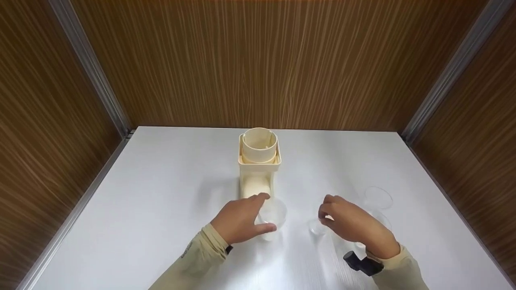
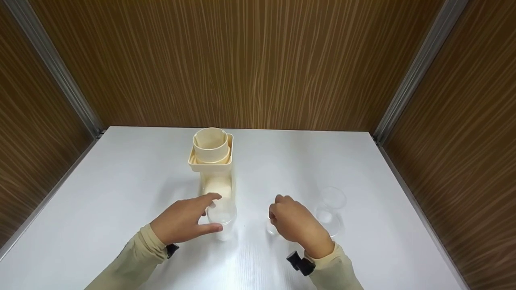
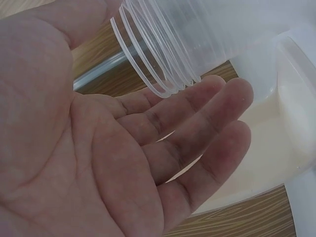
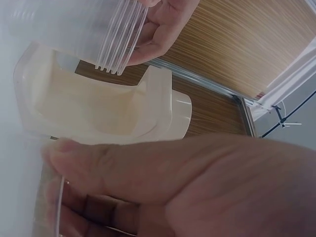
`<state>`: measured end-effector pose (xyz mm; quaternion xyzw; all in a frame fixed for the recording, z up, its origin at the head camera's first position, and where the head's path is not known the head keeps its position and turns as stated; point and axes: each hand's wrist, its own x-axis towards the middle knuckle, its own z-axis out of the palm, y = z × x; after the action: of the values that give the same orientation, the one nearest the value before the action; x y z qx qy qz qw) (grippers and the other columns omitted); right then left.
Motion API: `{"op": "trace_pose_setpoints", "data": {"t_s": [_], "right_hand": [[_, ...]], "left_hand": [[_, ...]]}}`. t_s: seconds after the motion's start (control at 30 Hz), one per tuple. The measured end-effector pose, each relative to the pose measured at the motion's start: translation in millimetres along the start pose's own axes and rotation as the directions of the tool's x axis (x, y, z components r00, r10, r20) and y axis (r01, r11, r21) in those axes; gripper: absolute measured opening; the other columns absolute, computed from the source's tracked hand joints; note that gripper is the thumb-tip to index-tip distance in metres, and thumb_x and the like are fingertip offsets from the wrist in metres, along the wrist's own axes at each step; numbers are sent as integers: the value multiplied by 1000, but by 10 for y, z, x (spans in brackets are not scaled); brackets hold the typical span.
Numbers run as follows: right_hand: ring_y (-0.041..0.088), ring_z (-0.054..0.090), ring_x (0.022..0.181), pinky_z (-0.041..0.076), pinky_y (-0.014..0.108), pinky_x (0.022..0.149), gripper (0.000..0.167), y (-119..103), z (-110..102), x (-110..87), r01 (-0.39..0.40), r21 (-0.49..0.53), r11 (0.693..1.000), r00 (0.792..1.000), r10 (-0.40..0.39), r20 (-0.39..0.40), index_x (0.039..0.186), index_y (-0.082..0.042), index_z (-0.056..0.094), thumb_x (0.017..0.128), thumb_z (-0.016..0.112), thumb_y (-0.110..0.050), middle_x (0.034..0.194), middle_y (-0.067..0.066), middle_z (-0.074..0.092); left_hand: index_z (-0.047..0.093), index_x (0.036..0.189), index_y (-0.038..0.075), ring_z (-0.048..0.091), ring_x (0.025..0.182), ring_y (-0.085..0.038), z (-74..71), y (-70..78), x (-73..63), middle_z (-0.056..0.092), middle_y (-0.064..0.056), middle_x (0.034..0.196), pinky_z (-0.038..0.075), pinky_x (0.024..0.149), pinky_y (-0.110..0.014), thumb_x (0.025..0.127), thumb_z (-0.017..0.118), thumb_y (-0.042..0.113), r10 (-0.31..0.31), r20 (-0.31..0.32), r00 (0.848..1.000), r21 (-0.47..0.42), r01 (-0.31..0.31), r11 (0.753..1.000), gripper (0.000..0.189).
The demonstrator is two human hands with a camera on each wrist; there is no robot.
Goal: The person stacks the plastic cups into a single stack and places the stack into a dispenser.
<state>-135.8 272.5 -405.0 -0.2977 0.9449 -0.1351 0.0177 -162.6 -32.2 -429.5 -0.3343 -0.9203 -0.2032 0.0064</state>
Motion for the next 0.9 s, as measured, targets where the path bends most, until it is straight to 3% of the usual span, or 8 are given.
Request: {"op": "trace_pose_setpoints", "data": {"t_s": [0.23, 0.67, 0.9], "right_hand": [[6, 45, 70, 44, 27, 64, 22, 23, 23, 14, 25, -5, 1000, 1000, -26, -14, 79, -13, 61, 94, 64, 3, 77, -10, 53], [7, 47, 70, 45, 28, 64, 20, 6, 35, 4, -3, -3, 1000, 1000, 3, -5, 81, -13, 63, 93, 65, 3, 78, -10, 56], [7, 46, 70, 44, 28, 63, 20, 5, 28, 11, -8, -8, 1000, 1000, 8, -5, 81, -13, 63, 93, 64, 2, 77, -10, 54]], "left_hand": [[53, 143, 8, 72, 99, -22, -1, 1, -11, 71, -7, 126, 58, 83, -42, 91, 73, 54, 1, -3, 1000, -9, -1, 1000, 73], [51, 145, 5, 70, 104, -23, -9, -9, -2, 68, -9, 129, 57, 86, -44, 90, 74, 53, -15, 8, 1000, -23, 15, 1000, 76], [47, 151, 7, 67, 119, -29, -19, 5, 2, 63, -12, 141, 55, 95, -46, 93, 73, 52, -19, 23, 1000, -17, 19, 1000, 79]]}}
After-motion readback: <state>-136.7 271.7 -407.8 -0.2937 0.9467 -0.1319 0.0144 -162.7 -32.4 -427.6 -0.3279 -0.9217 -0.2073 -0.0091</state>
